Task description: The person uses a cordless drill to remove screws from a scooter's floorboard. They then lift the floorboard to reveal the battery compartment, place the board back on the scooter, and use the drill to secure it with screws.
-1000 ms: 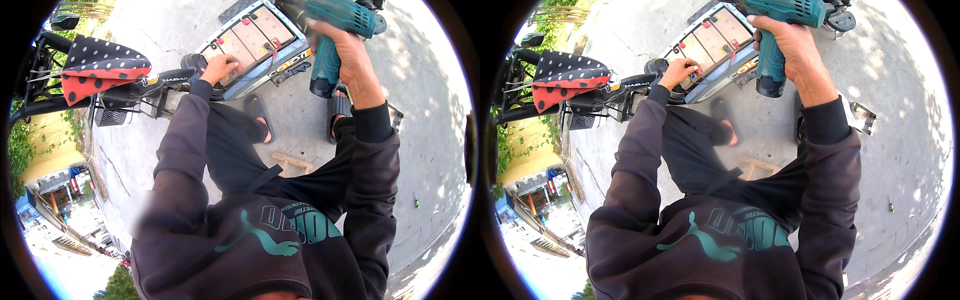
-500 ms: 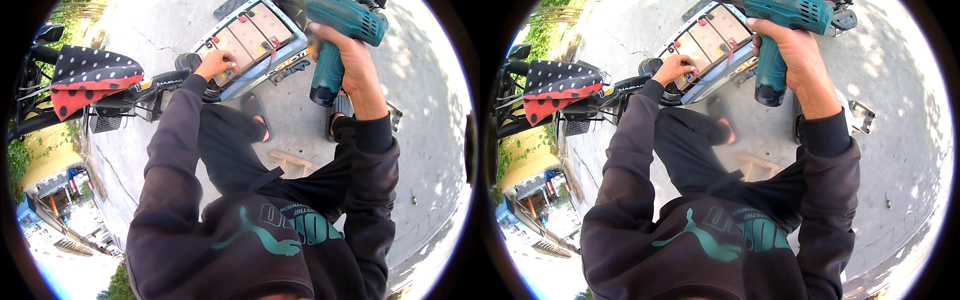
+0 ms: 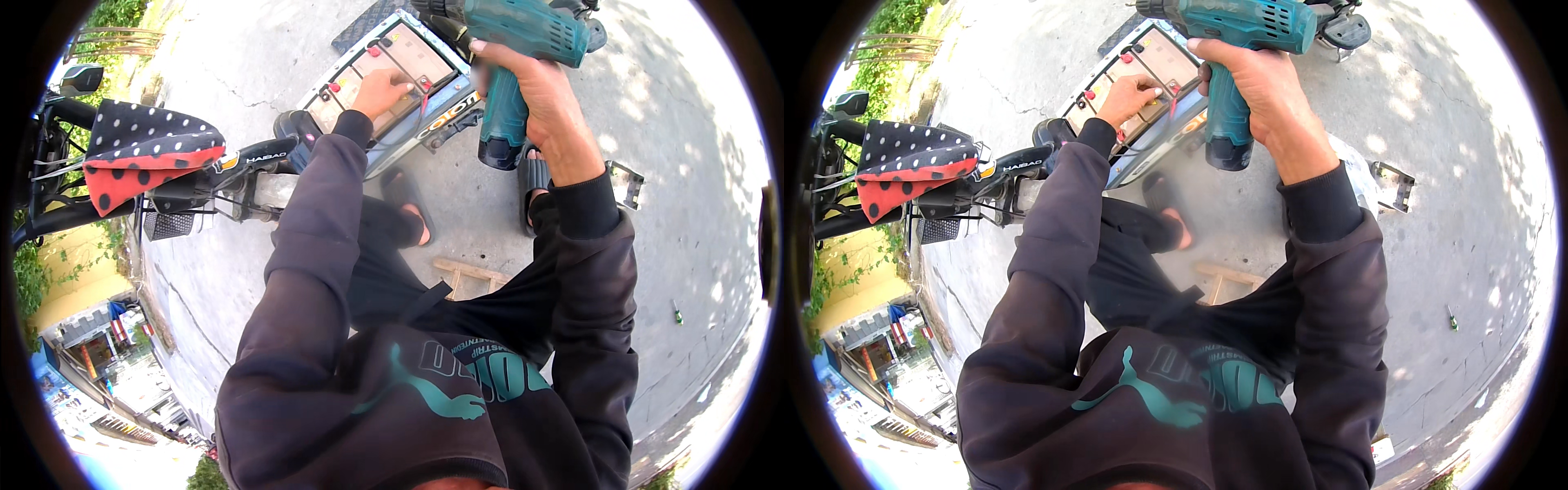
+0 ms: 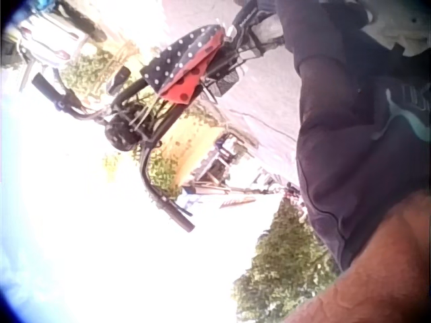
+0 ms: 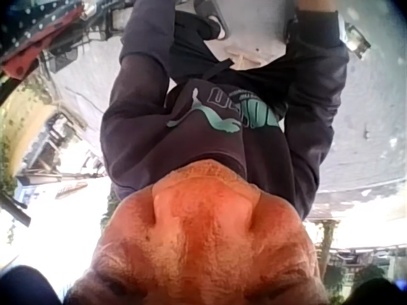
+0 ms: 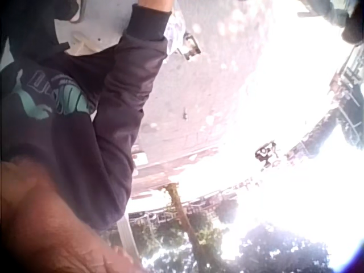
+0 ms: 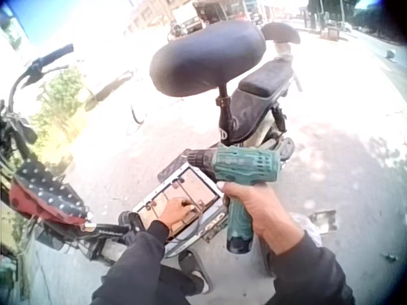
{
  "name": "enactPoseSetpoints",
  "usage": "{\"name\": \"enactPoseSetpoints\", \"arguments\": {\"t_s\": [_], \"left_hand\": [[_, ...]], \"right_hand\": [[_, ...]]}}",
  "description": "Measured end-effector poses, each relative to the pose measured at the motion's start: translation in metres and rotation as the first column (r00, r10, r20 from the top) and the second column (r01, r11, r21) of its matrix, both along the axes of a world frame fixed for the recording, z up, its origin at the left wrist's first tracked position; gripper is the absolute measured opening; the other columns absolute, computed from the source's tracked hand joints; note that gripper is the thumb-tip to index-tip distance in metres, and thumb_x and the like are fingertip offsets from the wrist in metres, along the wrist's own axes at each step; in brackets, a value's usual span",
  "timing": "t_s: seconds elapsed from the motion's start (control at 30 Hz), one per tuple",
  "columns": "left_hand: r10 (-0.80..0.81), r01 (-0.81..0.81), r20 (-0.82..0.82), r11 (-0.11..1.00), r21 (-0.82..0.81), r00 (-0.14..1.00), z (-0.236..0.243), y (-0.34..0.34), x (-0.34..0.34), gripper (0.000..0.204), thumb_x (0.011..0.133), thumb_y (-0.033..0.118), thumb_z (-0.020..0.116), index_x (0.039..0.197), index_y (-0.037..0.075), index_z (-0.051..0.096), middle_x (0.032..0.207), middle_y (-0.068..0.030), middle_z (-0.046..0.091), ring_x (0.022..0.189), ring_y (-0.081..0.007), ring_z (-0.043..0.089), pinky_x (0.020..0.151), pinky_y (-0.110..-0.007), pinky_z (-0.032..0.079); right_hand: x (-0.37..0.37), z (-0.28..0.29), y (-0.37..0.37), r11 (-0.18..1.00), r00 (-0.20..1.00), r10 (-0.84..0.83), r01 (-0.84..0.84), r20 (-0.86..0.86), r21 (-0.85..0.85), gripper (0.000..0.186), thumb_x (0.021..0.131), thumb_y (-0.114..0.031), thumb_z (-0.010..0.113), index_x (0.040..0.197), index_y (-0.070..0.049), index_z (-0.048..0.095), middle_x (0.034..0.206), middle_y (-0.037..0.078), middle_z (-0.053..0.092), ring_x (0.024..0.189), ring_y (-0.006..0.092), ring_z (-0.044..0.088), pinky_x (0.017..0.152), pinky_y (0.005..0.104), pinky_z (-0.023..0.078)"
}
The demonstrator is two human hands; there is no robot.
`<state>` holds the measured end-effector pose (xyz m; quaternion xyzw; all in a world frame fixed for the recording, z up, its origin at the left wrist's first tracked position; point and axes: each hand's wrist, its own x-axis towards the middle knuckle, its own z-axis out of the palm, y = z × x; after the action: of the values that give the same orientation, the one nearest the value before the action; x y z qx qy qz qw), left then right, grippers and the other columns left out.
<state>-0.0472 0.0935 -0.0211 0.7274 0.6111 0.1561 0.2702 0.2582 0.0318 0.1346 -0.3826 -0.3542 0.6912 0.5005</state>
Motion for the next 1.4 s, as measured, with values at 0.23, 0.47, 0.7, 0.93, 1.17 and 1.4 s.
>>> {"name": "enactPoseSetpoints", "arguments": {"t_s": [0.23, 0.47, 0.7, 0.93, 1.17, 1.4], "left_hand": [[-0.115, 0.114, -0.081, 0.993, -0.022, 0.990, 0.008, 0.005, -0.005, 0.022, 0.088, 0.015, 0.072, 0.102, -0.002, 0.074, 0.092, -0.0154, 0.076, 0.087, -0.0236, 0.072, 0.082, -0.035, 0.056], [0.050, -0.035, -0.096, 0.988, 0.150, 0.994, 0.020, -0.090, 0.028, 0.023, 0.086, 0.020, 0.078, 0.099, 0.004, 0.067, 0.089, -0.0113, 0.069, 0.084, -0.0275, 0.069, 0.076, -0.039, 0.054], [0.055, -0.002, -0.191, 0.963, 0.271, 0.980, 0.008, -0.154, -0.003, 0.018, 0.087, 0.011, 0.075, 0.102, 0.007, 0.066, 0.099, -0.0110, 0.064, 0.093, -0.0362, 0.067, 0.078, -0.045, 0.054], [0.101, -0.023, -0.193, 0.930, 0.368, 0.976, -0.010, -0.152, 0.001, 0.014, 0.092, 0.015, 0.071, 0.105, 0.008, 0.067, 0.099, -0.0113, 0.062, 0.089, -0.0368, 0.067, 0.076, -0.046, 0.054], [0.258, -0.224, -0.041, 0.896, 0.383, 0.965, -0.013, -0.143, 0.005, 0.012, 0.091, 0.016, 0.072, 0.100, 0.009, 0.068, 0.093, -0.0117, 0.063, 0.085, -0.0370, 0.067, 0.071, -0.046, 0.054], [0.360, -0.312, -0.078, 0.882, 0.352, 0.930, -0.006, -0.128, 0.012, 0.013, 0.085, 0.012, 0.072, 0.097, 0.013, 0.067, 0.090, -0.0062, 0.065, 0.086, -0.0332, 0.069, 0.068, -0.046, 0.055]], "right_hand": [[0.007, 0.008, 0.000, 1.000, 1.000, -0.001, 0.000, -0.020, -0.006, 0.023, 0.084, -0.015, 0.081, 0.098, 0.001, 0.071, 0.076, 0.008, 0.068, 0.065, 0.0173, 0.066, 0.062, 0.0306, 0.054], [0.006, 0.002, -0.006, 1.000, 0.997, 0.021, -0.022, 0.077, 0.011, 0.022, 0.084, -0.016, 0.081, 0.098, -0.002, 0.071, 0.076, 0.006, 0.067, 0.065, 0.0152, 0.064, 0.061, 0.0289, 0.053], [0.034, -0.047, -0.058, 0.955, 0.870, 0.291, -0.235, 0.398, -0.184, 0.026, 0.084, -0.016, 0.082, 0.102, -0.003, 0.069, 0.077, 0.004, 0.065, 0.062, 0.0148, 0.062, 0.056, 0.0297, 0.051], [0.015, -0.269, -0.134, 0.787, 0.737, 0.503, -0.176, 0.451, -0.591, 0.027, 0.080, -0.014, 0.080, 0.096, 0.005, 0.072, 0.081, 0.011, 0.070, 0.064, 0.0205, 0.066, 0.059, 0.0358, 0.053], [-0.009, -0.412, -0.169, 0.789, 0.716, 0.504, -0.154, 0.484, -0.594, 0.026, 0.079, -0.006, 0.081, 0.100, 0.002, 0.067, 0.078, 0.010, 0.065, 0.059, 0.0231, 0.063, 0.054, 0.0386, 0.053], [0.016, -0.466, -0.192, 0.753, 0.790, 0.457, -0.101, 0.408, -0.650, 0.034, 0.080, -0.011, 0.082, 0.108, 0.002, 0.068, 0.089, 0.011, 0.069, 0.069, 0.0231, 0.068, 0.063, 0.0385, 0.057]]}}
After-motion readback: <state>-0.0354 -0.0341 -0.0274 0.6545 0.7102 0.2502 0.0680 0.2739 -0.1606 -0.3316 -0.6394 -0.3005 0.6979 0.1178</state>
